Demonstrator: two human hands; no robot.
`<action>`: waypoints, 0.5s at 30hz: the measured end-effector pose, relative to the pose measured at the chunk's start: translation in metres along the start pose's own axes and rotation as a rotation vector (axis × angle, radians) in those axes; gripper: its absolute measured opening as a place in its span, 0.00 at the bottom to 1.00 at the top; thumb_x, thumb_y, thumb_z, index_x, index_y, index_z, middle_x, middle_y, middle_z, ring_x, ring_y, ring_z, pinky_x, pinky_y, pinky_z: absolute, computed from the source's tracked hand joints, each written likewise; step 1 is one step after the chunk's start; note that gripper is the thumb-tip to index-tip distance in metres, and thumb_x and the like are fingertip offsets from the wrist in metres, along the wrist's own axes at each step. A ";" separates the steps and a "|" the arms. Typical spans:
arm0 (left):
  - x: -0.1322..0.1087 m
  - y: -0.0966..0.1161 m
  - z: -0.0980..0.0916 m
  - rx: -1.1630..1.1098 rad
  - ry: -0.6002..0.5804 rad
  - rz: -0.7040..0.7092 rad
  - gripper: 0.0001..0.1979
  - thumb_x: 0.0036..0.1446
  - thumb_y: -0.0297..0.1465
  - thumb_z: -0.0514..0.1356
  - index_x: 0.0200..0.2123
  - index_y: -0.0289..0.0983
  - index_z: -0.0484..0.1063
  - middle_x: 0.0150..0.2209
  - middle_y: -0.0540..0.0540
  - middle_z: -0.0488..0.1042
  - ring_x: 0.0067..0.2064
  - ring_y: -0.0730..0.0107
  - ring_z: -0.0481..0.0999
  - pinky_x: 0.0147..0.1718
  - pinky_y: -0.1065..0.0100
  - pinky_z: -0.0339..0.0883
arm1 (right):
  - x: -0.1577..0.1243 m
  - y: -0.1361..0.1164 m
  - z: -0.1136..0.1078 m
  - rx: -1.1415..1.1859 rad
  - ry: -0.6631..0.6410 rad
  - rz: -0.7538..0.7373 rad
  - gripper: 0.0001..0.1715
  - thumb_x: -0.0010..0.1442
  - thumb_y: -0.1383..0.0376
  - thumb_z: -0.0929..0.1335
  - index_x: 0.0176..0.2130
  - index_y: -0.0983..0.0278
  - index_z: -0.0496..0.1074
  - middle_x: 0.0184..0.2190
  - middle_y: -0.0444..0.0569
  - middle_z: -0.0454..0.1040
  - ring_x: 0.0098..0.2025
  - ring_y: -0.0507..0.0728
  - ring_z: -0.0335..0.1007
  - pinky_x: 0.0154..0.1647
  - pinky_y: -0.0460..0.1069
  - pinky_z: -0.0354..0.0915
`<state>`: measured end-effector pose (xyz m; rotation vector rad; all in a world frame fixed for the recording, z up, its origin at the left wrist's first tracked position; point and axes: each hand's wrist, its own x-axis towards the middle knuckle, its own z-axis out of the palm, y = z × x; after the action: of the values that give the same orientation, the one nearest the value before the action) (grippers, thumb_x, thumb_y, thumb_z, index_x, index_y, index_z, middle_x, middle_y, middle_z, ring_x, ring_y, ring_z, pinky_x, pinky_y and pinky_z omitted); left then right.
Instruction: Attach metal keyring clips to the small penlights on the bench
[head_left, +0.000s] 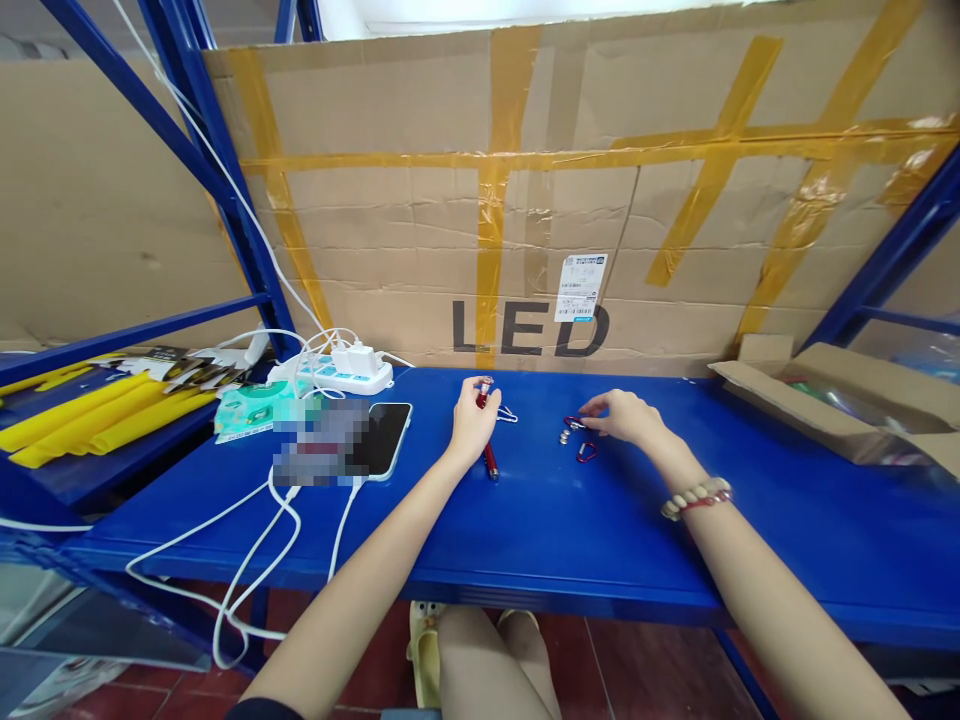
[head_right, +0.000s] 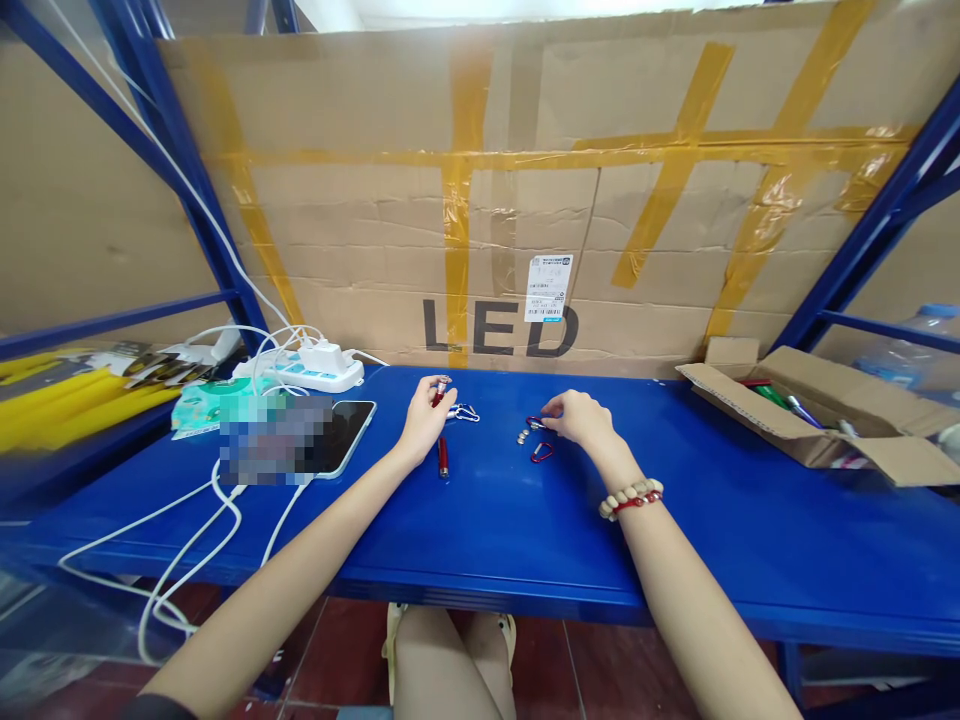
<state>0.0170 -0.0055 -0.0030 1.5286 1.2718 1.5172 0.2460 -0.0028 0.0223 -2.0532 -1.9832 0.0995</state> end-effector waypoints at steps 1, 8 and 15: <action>0.000 0.001 0.000 0.000 -0.003 -0.019 0.10 0.53 0.29 0.56 0.40 0.37 0.66 0.28 0.52 0.68 0.31 0.75 0.68 0.32 0.73 0.61 | 0.000 0.001 0.001 -0.014 -0.023 -0.013 0.10 0.47 0.59 0.70 0.32 0.55 0.79 0.33 0.44 0.78 0.28 0.53 0.72 0.24 0.45 0.59; -0.003 0.009 0.000 0.024 -0.032 -0.078 0.08 0.50 0.25 0.56 0.36 0.36 0.66 0.24 0.53 0.64 0.27 0.76 0.66 0.29 0.73 0.60 | 0.001 -0.009 0.015 -0.122 0.119 -0.148 0.07 0.46 0.58 0.70 0.27 0.55 0.79 0.29 0.47 0.78 0.30 0.56 0.72 0.21 0.45 0.54; -0.008 0.020 0.000 0.038 -0.055 -0.122 0.08 0.53 0.30 0.57 0.29 0.37 0.58 0.24 0.54 0.62 0.28 0.77 0.64 0.31 0.73 0.58 | -0.007 -0.031 0.012 -0.092 0.255 -0.228 0.10 0.51 0.58 0.67 0.30 0.56 0.78 0.34 0.45 0.79 0.32 0.56 0.72 0.22 0.45 0.53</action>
<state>0.0215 -0.0199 0.0121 1.4779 1.3434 1.3718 0.2129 -0.0074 0.0174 -1.7724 -2.0722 -0.2904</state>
